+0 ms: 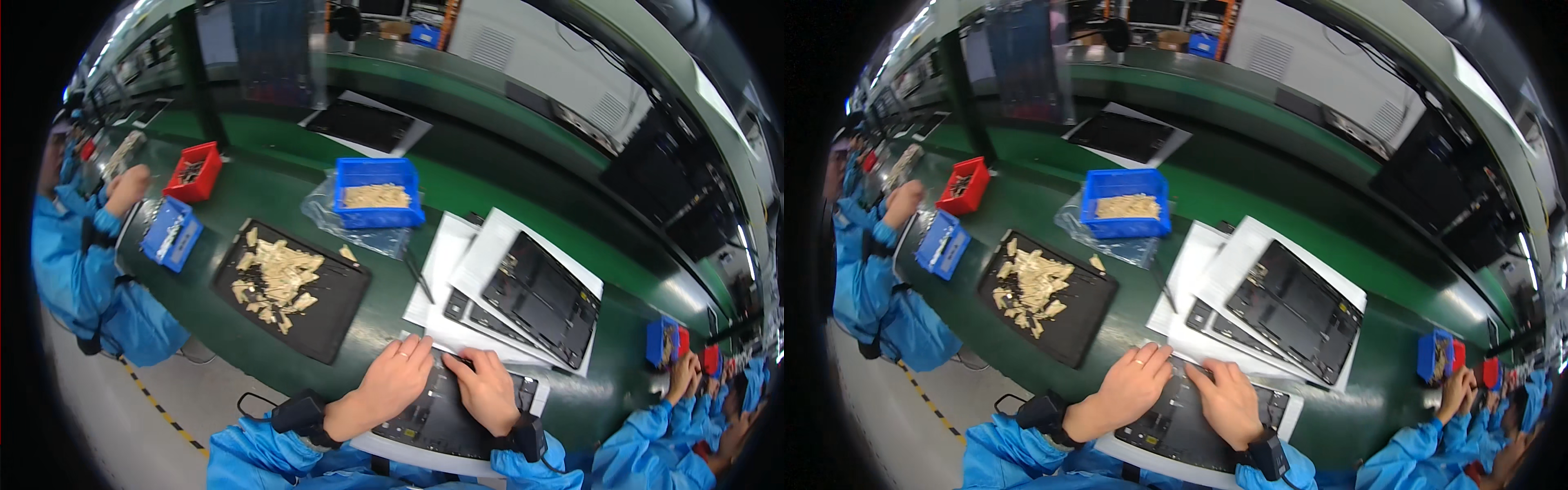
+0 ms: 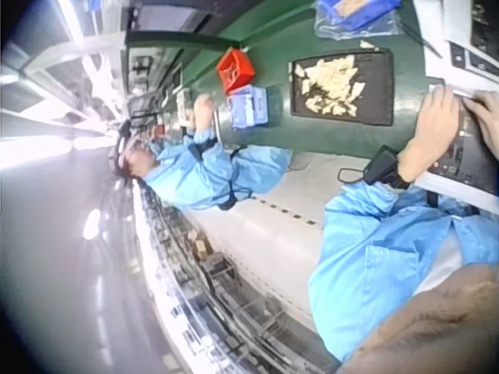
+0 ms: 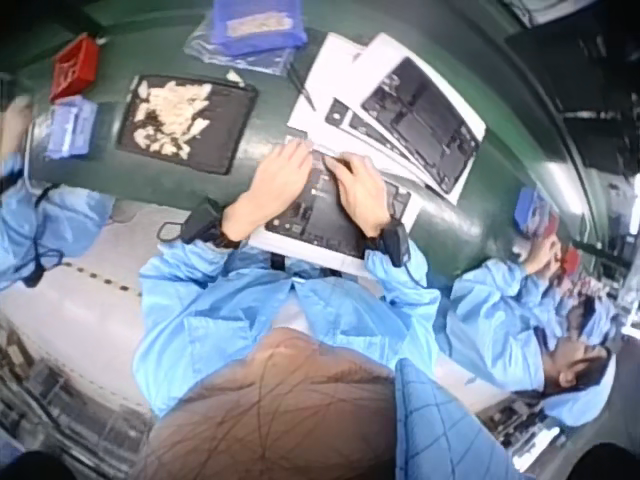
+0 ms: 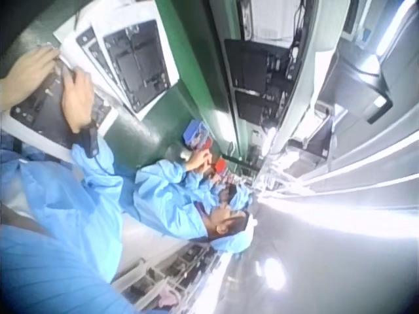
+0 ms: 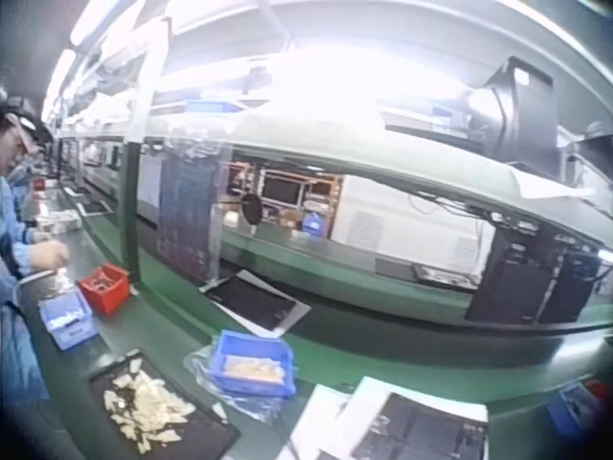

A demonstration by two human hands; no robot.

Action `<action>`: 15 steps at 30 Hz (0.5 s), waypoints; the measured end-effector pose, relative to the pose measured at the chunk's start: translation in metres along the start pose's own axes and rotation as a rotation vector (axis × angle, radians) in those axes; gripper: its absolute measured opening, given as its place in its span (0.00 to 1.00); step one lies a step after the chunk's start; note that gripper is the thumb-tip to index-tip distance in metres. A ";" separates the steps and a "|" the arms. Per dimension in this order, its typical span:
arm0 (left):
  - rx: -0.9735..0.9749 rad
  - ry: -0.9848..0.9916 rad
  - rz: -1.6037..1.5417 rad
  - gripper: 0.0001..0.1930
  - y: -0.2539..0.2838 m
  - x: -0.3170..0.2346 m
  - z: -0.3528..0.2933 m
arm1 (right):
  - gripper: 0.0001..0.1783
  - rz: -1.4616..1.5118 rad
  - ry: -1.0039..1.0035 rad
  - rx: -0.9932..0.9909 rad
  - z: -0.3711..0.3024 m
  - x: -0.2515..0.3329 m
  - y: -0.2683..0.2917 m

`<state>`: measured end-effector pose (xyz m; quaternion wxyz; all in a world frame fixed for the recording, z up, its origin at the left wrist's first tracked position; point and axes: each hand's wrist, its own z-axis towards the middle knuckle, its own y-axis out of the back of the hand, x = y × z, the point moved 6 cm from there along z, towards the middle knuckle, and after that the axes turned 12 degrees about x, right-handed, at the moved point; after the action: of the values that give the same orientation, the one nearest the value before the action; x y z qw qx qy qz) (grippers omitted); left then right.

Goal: The person assembles internal components into a tablet chassis by placing internal wiring, fasteners, and a battery into the device. The person uses tweezers to manipulate the small components.

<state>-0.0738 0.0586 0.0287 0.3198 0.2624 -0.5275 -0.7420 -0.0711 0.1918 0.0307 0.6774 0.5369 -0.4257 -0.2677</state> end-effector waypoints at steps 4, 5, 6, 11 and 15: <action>0.001 0.122 -0.201 0.05 0.015 0.037 -0.030 | 0.18 0.043 0.001 -0.036 -0.003 -0.005 -0.007; 0.021 0.164 -0.191 0.05 0.027 0.051 -0.035 | 0.18 0.049 0.004 -0.035 0.000 -0.006 -0.008; 0.042 0.202 -0.184 0.05 0.034 0.069 -0.039 | 0.17 0.053 -0.006 -0.032 0.002 -0.007 -0.010; -0.168 0.464 -0.022 0.03 0.067 0.168 -0.050 | 0.15 0.040 -0.003 -0.062 0.003 -0.004 0.001; -0.116 0.480 0.056 0.07 0.045 0.198 -0.032 | 0.15 0.056 -0.023 -0.064 0.005 -0.008 -0.005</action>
<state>-0.1718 -0.1213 0.0514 0.4707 0.3975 -0.4001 -0.6784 -0.0789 0.1941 0.0244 0.6965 0.4997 -0.4397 -0.2680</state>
